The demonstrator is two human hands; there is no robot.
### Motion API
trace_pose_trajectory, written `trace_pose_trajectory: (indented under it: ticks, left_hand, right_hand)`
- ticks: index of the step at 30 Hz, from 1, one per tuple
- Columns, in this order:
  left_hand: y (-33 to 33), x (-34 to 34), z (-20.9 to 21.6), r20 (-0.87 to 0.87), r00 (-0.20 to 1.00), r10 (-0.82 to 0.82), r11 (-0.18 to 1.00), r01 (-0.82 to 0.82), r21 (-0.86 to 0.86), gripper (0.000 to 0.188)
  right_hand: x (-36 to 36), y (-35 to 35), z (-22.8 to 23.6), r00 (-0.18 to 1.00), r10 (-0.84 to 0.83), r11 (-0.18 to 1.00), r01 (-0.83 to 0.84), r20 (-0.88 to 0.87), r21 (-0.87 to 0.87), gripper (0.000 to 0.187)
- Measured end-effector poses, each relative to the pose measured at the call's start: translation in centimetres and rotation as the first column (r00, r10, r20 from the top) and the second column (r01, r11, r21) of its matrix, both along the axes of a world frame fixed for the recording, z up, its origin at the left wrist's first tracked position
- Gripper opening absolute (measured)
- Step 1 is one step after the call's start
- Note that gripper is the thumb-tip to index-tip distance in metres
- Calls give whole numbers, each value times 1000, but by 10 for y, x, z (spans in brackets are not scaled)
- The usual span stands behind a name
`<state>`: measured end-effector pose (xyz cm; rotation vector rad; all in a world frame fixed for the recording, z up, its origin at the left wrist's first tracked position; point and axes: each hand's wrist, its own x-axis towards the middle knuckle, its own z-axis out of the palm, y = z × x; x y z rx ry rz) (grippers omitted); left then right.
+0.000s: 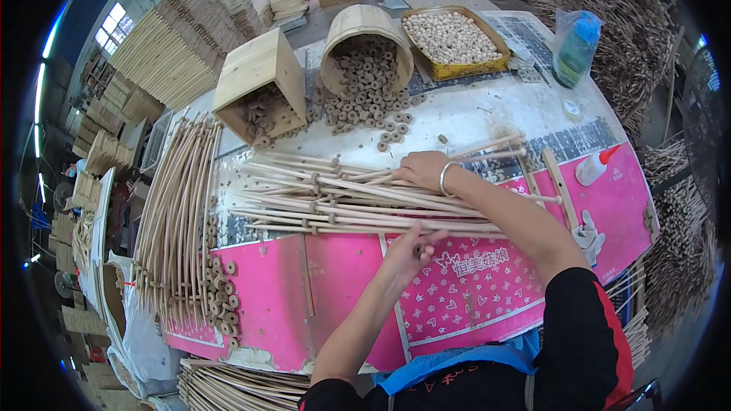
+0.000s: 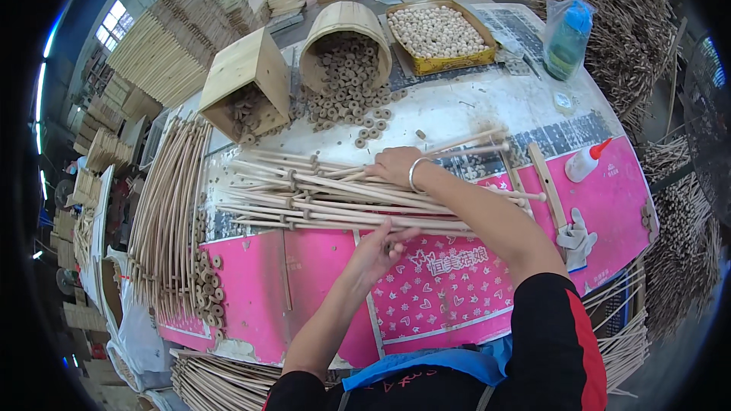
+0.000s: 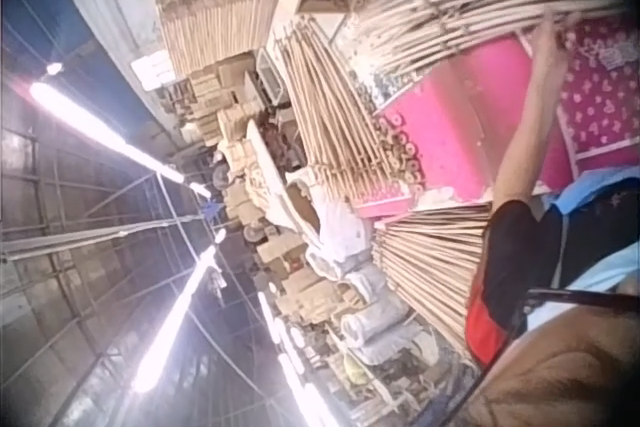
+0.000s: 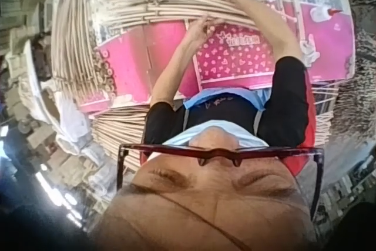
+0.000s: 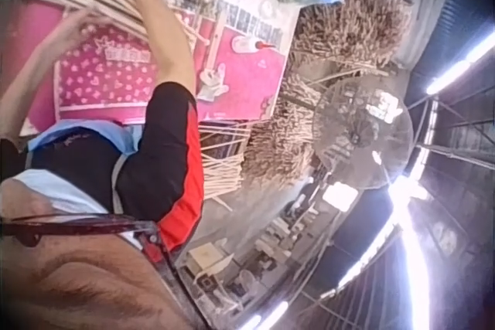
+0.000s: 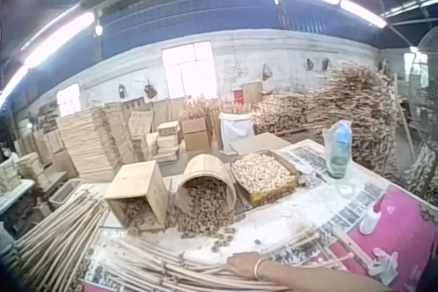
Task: Assembling wooden frames by inserting thin wooden sticks through circular wooden hubs for umbrella construction.
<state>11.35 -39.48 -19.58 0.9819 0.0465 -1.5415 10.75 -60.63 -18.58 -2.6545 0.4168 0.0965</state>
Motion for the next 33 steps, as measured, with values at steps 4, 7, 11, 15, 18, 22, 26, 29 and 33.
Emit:
trace_pose_trajectory:
  ticks: [4,7,11,15,18,22,26,29,33]
  left_hand:
    - [-35,6,-2,-31,998,53,996,-54,-64,37]
    - [-61,19,-3,-10,995,100,985,-100,-140,36]
    - [-70,10,-5,55,977,208,970,-199,-140,33]
    - [-37,6,-2,228,973,34,998,-19,-67,37]
    - [-19,8,1,298,911,-285,958,281,57,51]
    - [-31,6,-2,85,961,-262,964,265,-31,56]
    - [-59,8,-12,-70,997,-20,998,16,-58,28]
    - [-77,14,-19,-200,978,52,998,-60,-37,23]
    - [-112,14,-27,-261,948,184,971,-217,-103,18]
  right_hand:
    - [11,6,5,1000,-6,1000,7,27,-5,57]
    - [23,1,11,996,-33,999,30,-80,-33,61]
    - [20,9,11,986,-144,989,140,-82,-51,62]
    - [-1,20,2,991,-89,996,91,105,-17,54]
    - [-7,23,-3,974,-15,993,42,225,-114,47]
    - [-10,24,-7,977,42,990,-12,210,-142,43]
    - [-10,15,-10,975,-7,999,15,224,-35,40]
    - [-1,3,-8,988,-102,994,97,115,41,42]
    - [19,-18,0,996,-82,994,78,-47,-71,43]
